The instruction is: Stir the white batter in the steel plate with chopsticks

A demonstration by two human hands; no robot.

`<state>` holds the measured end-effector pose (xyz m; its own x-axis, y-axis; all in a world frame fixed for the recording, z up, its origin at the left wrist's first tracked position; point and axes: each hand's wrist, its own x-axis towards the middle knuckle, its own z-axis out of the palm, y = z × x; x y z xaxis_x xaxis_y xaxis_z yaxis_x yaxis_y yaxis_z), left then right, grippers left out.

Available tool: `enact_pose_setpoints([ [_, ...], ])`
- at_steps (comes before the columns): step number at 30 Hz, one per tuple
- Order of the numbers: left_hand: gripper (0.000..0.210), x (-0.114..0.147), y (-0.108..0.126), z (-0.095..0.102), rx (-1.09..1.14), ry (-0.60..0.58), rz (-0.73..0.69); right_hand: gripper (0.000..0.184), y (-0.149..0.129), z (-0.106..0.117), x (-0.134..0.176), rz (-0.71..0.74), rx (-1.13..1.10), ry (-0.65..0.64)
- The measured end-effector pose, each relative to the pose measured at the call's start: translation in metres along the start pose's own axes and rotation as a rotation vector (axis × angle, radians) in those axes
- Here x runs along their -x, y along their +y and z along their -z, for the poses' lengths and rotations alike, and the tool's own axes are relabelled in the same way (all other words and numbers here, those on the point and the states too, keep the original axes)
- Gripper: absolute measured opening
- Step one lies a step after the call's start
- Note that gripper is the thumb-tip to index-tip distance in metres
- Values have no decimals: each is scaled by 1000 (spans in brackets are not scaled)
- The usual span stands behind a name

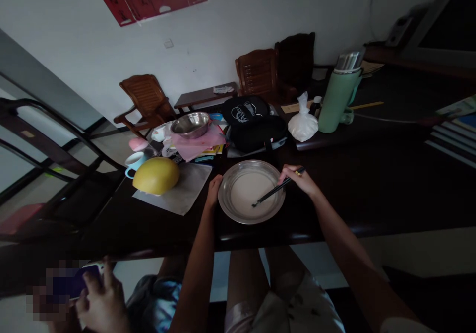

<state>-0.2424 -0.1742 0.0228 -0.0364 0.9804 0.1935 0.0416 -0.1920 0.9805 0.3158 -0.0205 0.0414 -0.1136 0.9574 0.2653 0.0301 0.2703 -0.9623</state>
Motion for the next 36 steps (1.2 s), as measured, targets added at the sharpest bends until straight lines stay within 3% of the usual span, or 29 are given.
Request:
enact_pose_setpoints([
  [3,28,3,-14,13,88,293,-80,41,-1,-2,-1,24,85,15],
  [6,27,6,-22,19,6,407,-65,42,2,4,-3,-13,51,137],
  [9,40,5,-22,19,-201,379,-84,48,5,9,-2,-24,-39,172],
  [11,55,3,-19,17,-305,322,-80,48,4,6,-1,-11,-45,93],
  [14,66,0,-14,13,-293,293,-80,43,2,1,-1,26,45,-36],
  [17,58,0,-11,10,-231,346,-77,40,4,2,-2,47,103,20],
  [21,29,2,-13,9,-39,519,34,45,8,9,-3,1,-3,177],
  [27,36,-1,-18,14,16,564,109,41,3,-1,-1,12,35,-26],
  [29,38,-2,-18,14,21,561,131,40,2,-1,-3,22,79,14],
  [33,37,-3,-11,10,33,607,162,43,7,9,-4,-26,6,216],
  [36,36,-5,-6,3,48,646,168,46,8,8,-2,-22,-38,174],
])
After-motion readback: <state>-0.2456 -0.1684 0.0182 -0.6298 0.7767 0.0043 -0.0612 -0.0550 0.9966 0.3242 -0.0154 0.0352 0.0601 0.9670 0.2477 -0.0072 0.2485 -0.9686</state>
